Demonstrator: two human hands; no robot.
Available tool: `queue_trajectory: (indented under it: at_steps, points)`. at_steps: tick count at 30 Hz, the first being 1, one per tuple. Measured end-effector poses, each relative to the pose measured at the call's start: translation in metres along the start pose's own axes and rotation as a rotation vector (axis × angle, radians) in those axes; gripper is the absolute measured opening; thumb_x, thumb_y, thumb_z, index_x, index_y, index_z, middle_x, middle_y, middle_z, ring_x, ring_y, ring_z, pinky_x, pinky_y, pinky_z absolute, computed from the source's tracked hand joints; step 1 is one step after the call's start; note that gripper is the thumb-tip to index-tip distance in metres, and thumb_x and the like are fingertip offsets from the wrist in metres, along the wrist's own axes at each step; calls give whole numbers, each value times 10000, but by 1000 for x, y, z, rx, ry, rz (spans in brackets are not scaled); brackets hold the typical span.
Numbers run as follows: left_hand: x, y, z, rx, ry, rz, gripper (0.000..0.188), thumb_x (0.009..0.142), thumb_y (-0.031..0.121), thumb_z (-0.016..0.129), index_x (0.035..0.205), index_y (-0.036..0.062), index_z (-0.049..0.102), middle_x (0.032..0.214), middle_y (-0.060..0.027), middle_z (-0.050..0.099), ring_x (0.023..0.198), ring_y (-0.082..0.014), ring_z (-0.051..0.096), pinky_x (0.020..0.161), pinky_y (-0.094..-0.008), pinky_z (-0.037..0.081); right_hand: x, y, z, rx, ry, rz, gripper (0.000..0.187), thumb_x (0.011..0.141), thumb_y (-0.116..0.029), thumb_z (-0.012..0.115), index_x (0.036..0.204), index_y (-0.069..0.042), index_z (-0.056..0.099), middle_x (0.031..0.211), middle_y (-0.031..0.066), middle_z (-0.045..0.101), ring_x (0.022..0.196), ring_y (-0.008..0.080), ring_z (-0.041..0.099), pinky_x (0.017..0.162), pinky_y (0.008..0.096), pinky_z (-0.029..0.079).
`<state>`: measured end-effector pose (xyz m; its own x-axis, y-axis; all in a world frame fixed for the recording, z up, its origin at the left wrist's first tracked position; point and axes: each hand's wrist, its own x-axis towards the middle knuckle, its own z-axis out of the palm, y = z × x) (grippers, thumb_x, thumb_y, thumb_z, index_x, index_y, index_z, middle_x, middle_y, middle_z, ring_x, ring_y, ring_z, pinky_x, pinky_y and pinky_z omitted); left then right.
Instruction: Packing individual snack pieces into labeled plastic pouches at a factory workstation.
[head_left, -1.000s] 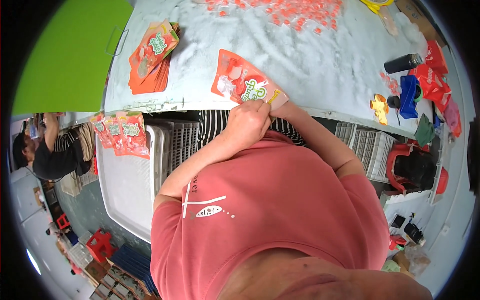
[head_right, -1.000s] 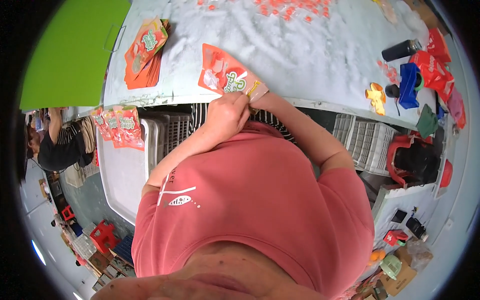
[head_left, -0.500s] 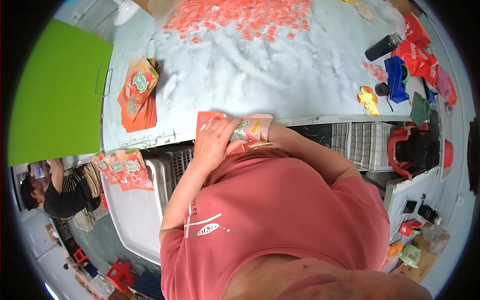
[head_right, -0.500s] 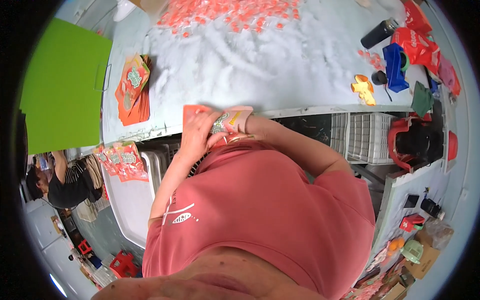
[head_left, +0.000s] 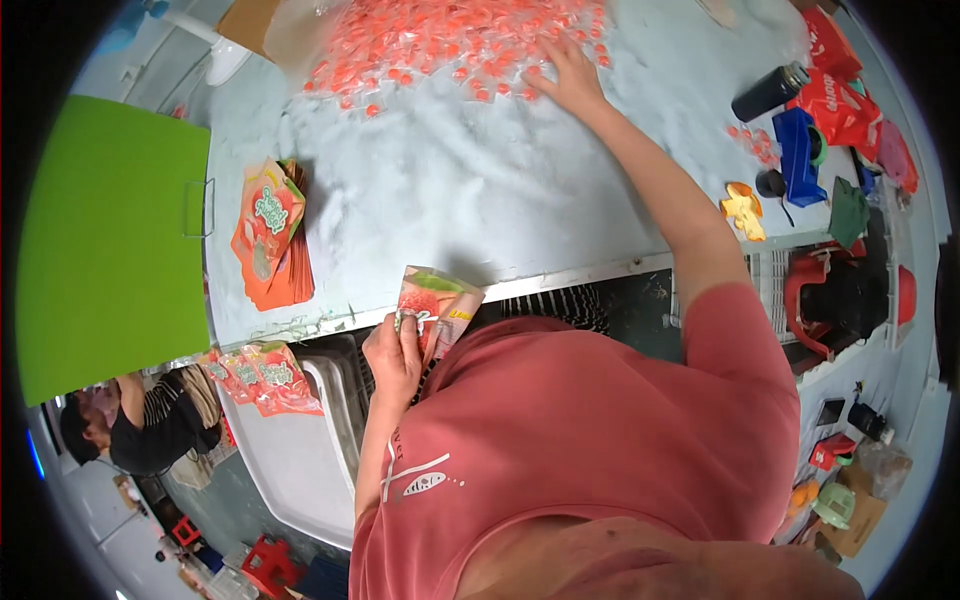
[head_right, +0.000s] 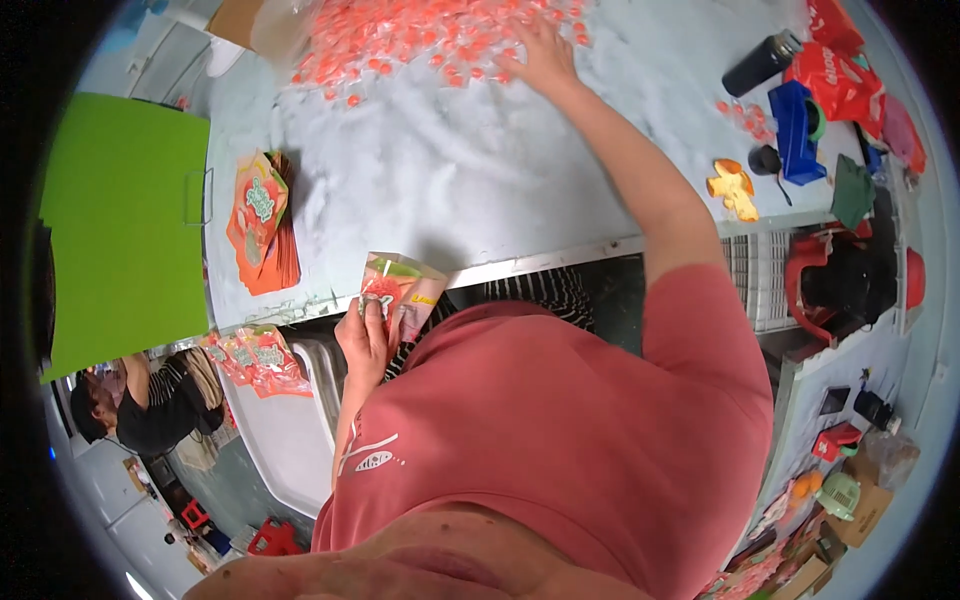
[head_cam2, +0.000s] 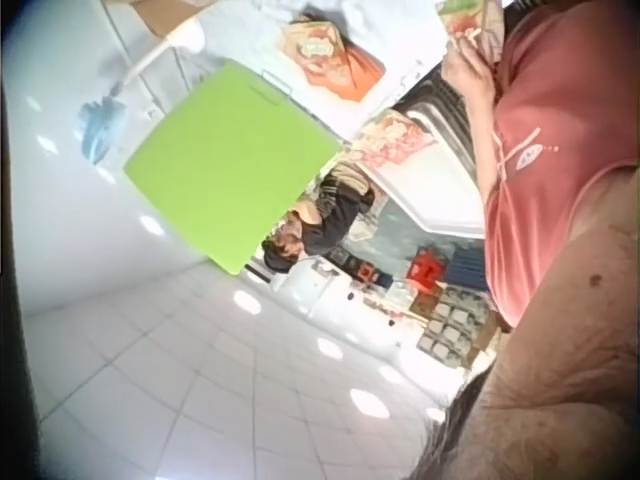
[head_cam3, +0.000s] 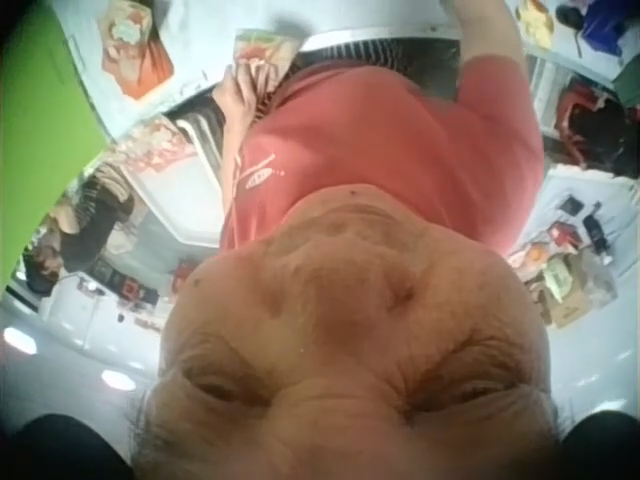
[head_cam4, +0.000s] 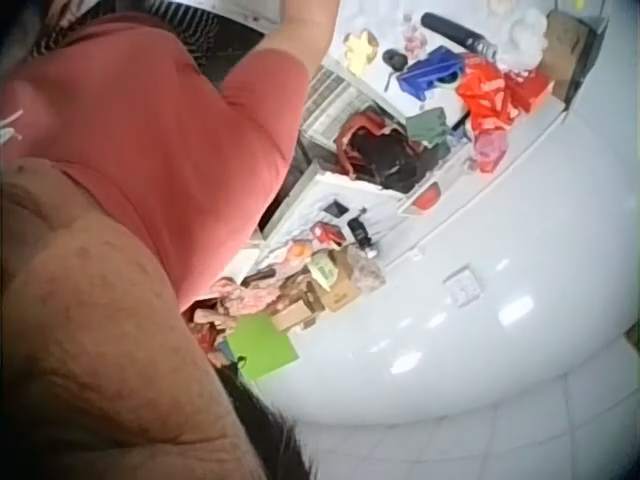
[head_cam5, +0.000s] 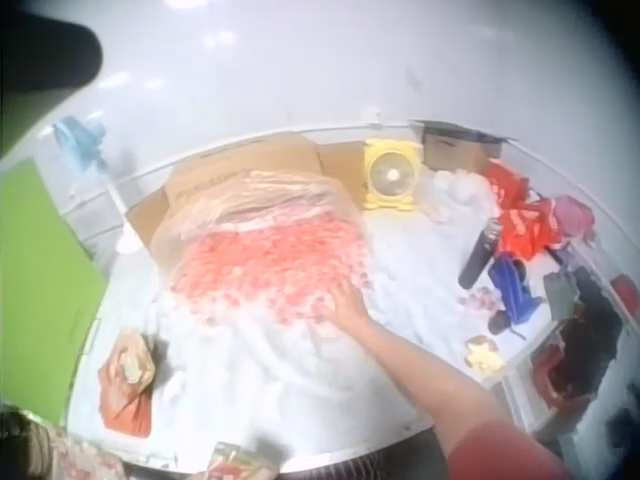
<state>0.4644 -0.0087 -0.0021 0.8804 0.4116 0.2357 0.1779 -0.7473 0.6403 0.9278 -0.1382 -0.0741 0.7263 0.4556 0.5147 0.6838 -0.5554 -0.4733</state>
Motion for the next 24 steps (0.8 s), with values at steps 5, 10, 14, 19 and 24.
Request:
queue_trajectory:
  at_steps: [5, 10, 14, 19, 24]
  points:
    - [3, 12, -5, -25, 75, -68, 178, 1017, 148, 483, 1058, -11, 550, 729, -160, 600, 585, -284, 557, 556, -364, 432, 7, -47, 43, -265, -151, -182, 599, 812, -563, 668, 1320, -257, 585, 1416, 67, 491, 1339, 281, 409, 1072, 567, 335]
    - [12, 14, -19, 52, 92, -148, 97, 946, 86, 595, 992, 15, 640, 827, -142, 645, 708, -319, 605, 647, -378, 475, -48, -71, 28, -6, -292, -546, 593, 783, -531, 698, 1309, -283, 587, 1403, 53, 493, 1330, 261, 409, 1096, 523, 298]
    - [25, 18, -33, 214, 138, 74, 77, 846, 26, 689, 922, 18, 681, 864, -88, 646, 831, -247, 578, 790, -351, 456, -80, -68, -24, -22, -390, -584, 606, 799, -498, 698, 1342, -267, 563, 1428, 56, 472, 1353, 265, 389, 1105, 521, 271]
    - [20, 29, -38, 357, 81, 105, 142, 810, 32, 715, 953, 32, 709, 884, -86, 660, 910, -229, 586, 805, -338, 451, -103, -28, -68, -178, -278, -446, 632, 824, -466, 687, 1372, -191, 536, 1452, 89, 446, 1370, 311, 373, 1102, 566, 246]
    - [4, 24, -29, 223, 123, 64, 175, 820, 3, 708, 994, 4, 702, 883, -116, 665, 842, -266, 627, 755, -364, 492, -112, -39, -72, -56, -209, -419, 619, 849, -428, 680, 1379, -151, 520, 1472, 124, 424, 1372, 334, 380, 1114, 538, 278]
